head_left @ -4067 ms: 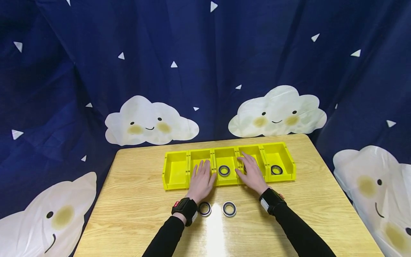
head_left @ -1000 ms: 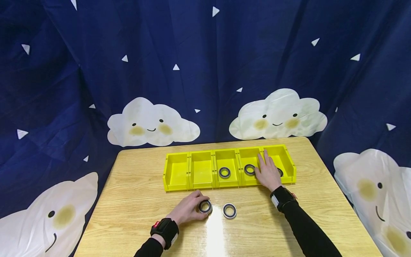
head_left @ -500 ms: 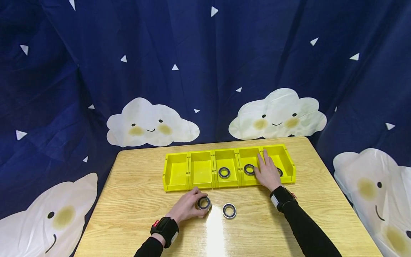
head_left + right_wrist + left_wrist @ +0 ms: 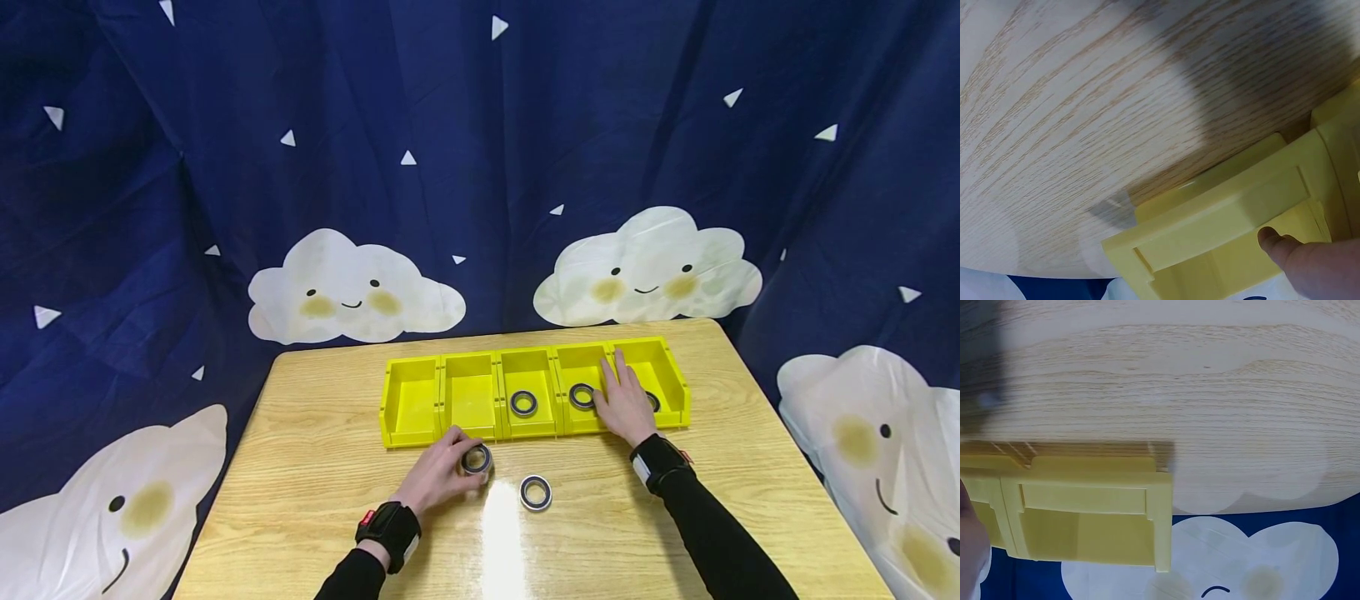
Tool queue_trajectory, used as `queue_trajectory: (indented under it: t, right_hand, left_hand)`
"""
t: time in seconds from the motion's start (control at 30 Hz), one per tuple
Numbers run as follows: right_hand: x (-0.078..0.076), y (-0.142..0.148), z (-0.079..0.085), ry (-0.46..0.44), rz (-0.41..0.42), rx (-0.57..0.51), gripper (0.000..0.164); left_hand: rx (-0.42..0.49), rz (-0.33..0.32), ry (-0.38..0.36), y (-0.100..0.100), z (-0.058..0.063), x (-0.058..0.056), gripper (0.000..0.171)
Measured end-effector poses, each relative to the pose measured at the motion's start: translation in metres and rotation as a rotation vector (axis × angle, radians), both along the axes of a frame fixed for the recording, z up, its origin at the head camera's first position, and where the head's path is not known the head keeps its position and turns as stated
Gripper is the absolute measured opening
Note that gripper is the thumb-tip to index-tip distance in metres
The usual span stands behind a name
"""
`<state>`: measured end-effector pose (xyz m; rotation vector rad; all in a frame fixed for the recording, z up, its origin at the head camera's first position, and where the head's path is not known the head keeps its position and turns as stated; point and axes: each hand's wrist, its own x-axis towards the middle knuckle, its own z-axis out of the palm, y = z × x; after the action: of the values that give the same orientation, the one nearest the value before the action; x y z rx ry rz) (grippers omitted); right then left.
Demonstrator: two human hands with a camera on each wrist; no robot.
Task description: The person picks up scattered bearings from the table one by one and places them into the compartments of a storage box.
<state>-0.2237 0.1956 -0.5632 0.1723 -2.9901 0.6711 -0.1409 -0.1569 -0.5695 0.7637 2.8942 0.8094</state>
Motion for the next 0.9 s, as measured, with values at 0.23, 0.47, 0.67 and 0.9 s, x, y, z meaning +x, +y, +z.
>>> queue_trajectory:
  t: [0.23,0.47,0.67,0.9]
  right_hand:
    - [-0.001,0.0,-0.002,-0.008,0.0,-0.004,0.065]
    - [-0.002,0.001,-0.002,-0.011,-0.002,0.0,0.065]
    - [-0.003,0.002,-0.003,-0.022,-0.004,0.0,0.066]
    - [-0.004,0.003,-0.011,0.007,-0.004,-0.018,0.065]
  left_hand:
    - [0.002,0.046,0.073,0.004,0.003,-0.006,0.053]
    - [0.004,0.087,0.13,0.008,0.005,-0.013,0.053]
    - [0.011,0.086,0.192,0.01,0.008,-0.019,0.048]
    - [-0.021,0.091,0.294,0.014,0.008,-0.028,0.044]
